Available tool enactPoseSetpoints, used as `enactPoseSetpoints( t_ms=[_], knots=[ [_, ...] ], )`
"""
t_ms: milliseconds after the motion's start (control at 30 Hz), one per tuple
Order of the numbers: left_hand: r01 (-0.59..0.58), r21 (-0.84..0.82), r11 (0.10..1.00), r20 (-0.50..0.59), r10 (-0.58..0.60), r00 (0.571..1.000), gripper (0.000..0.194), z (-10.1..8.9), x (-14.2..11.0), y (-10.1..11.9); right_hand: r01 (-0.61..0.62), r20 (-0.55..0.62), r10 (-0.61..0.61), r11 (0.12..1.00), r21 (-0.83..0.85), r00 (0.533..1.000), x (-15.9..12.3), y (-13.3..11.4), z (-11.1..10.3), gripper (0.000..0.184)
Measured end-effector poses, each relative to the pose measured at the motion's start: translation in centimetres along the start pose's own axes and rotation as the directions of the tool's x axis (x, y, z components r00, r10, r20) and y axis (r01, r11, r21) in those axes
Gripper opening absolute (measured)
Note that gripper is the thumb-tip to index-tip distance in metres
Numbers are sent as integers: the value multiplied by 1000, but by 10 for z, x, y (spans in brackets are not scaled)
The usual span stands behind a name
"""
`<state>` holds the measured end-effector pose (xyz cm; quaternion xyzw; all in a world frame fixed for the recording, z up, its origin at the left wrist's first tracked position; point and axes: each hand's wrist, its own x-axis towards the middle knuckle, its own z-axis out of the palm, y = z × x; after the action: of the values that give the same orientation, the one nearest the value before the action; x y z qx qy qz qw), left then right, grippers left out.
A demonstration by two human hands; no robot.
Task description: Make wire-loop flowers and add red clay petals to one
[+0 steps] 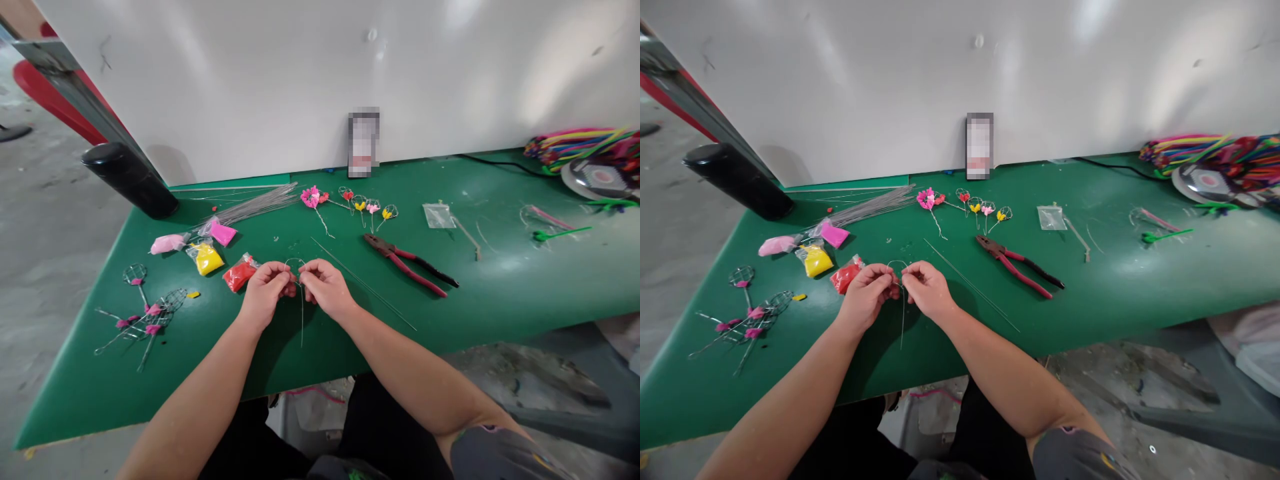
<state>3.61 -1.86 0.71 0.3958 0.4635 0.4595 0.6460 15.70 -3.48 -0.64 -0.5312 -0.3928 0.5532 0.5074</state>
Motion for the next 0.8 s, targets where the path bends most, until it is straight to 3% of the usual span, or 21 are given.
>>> enactPoseSetpoints(
  t_ms=[233, 400, 800],
  knots=[
    [-56, 86, 995, -15, 57, 998, 15, 1, -1, -2, 34, -33, -34, 999, 5, 999, 1, 1, 0, 8],
    [-43, 122, 992, 5, 43, 999, 13, -1, 0, -2, 26, 11, -26, 1000, -3, 1000, 0, 3, -2, 9],
    [-44, 190, 981, -6, 46, 999, 12, 0, -2, -2, 26, -4, -26, 1000, -8, 1000, 2, 3, -4, 7]
  ],
)
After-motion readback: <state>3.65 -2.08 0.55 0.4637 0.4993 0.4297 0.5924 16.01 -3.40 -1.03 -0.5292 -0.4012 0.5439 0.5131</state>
